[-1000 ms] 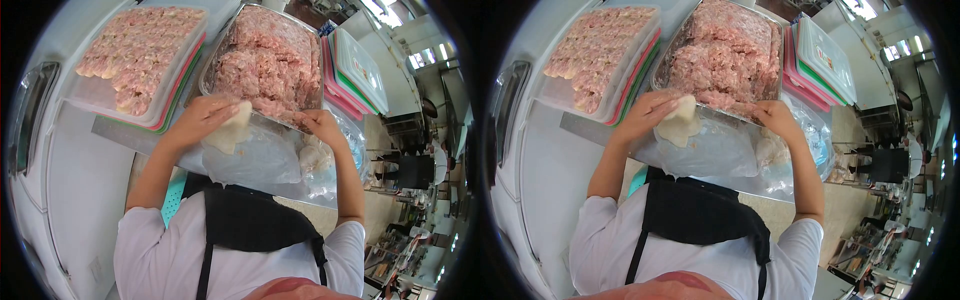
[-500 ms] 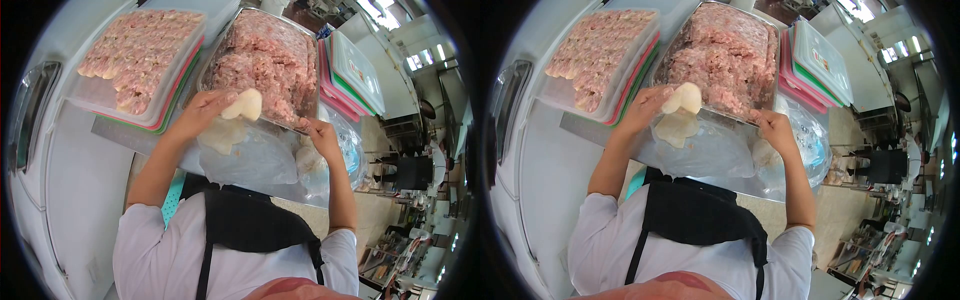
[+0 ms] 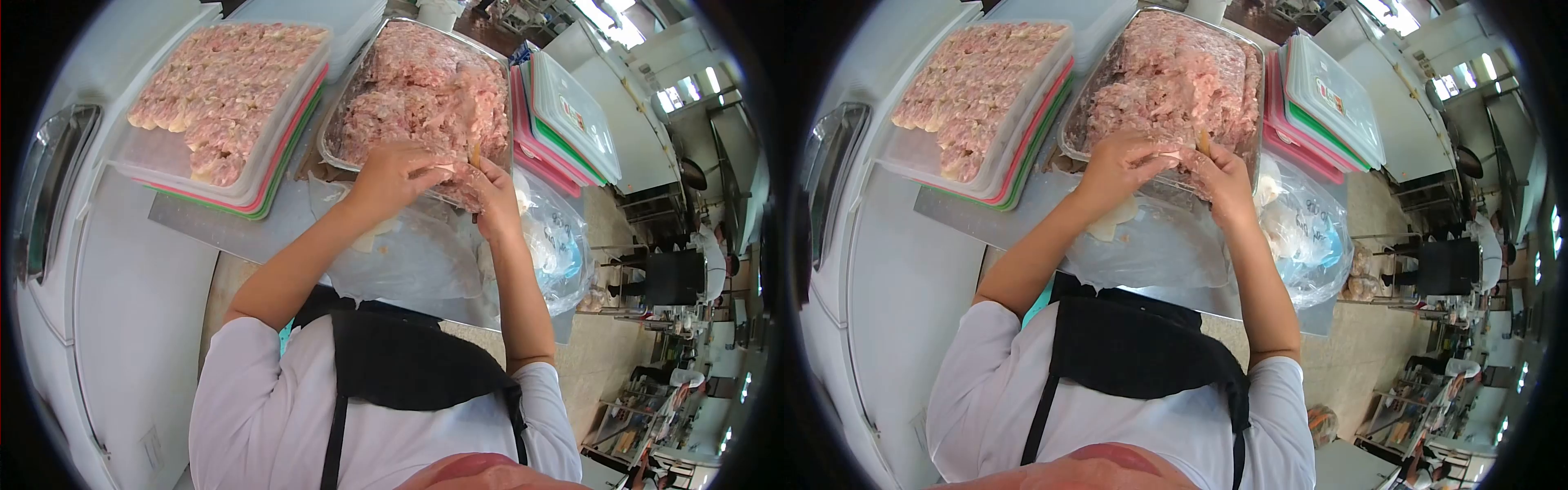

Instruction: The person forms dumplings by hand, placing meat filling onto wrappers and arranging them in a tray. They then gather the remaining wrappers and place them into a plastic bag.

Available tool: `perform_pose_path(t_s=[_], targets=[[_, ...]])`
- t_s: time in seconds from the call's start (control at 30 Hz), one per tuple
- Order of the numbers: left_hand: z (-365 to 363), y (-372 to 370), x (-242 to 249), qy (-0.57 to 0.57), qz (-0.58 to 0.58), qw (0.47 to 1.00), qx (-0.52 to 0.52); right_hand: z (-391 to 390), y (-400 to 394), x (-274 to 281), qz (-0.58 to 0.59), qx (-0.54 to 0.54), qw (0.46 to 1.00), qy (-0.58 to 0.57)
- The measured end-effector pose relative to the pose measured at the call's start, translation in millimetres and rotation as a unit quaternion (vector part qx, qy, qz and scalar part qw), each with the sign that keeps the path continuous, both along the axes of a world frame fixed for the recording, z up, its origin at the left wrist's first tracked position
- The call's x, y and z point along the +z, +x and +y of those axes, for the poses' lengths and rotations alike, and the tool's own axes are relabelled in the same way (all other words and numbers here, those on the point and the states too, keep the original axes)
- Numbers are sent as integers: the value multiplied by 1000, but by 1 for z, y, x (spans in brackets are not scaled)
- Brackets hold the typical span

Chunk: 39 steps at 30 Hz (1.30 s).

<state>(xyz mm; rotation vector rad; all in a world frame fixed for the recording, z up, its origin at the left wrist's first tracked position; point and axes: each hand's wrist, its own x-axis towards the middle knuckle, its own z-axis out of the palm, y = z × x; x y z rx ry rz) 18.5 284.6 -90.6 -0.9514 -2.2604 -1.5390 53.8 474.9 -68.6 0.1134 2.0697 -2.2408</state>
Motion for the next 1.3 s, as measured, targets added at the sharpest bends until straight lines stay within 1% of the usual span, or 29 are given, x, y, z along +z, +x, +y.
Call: perform_pose_path(t_s=[0.03,0.1,0.13,0.17,0.23,0.27,0.33,0.43,0.53,0.63,0.73,0.8,0.83,0.87,0.9,0.93,0.97,1.03,1.13,1.23,1.3], targets=[[-1,0,3,19,-35,999,-18,0,-1,0,8,1,1000,-15],[-3,-5,-8,103,-157,979,-76,-3,2,8,8,-6,1000,-18],[-3,-8,-15,144,-216,960,-106,-4,3,11,8,-10,1000,-19],[-2,-11,-20,201,-264,937,-109,-3,3,11,-1,-2,1000,-20],[-2,-13,-21,310,-356,874,-112,2,1,8,-20,14,999,-22],[-3,-15,-21,350,-388,847,-101,2,1,6,-24,14,1000,-5],[-5,-14,-5,427,-448,782,-77,4,2,-1,-32,15,999,29],[-11,-20,1,507,-464,716,-120,8,4,-7,-12,-17,998,57],[-17,-29,5,525,-495,675,-153,16,0,-11,-11,-66,996,66],[-15,-30,10,489,-508,694,-145,24,2,-1,-3,-40,997,63],[-12,-22,14,353,-436,813,-155,30,1,2,-14,-60,997,42],[-17,-24,22,223,-312,912,-148,39,-1,0,-18,-55,998,40],[-18,-25,25,154,-244,947,-142,41,-2,-1,-20,-52,998,38],[-16,-27,24,238,-309,904,-177,42,-2,-1,-21,-55,998,33],[-13,-30,23,319,-369,847,-210,40,-2,1,-22,-58,998,28],[-10,-33,21,396,-424,779,-239,39,-3,3,-23,-60,998,23],[-9,-35,19,459,-460,722,-236,36,-3,6,-17,-58,998,24],[-5,-38,14,574,-521,591,-225,31,-3,10,-6,-54,998,26],[7,-37,7,612,-511,582,-159,27,-6,10,17,-68,994,78],[11,-34,13,598,-493,614,-152,31,-11,8,-34,-1,996,81],[12,-41,10,633,-478,565,-228,18,-13,-1,10,-10,984,176]])
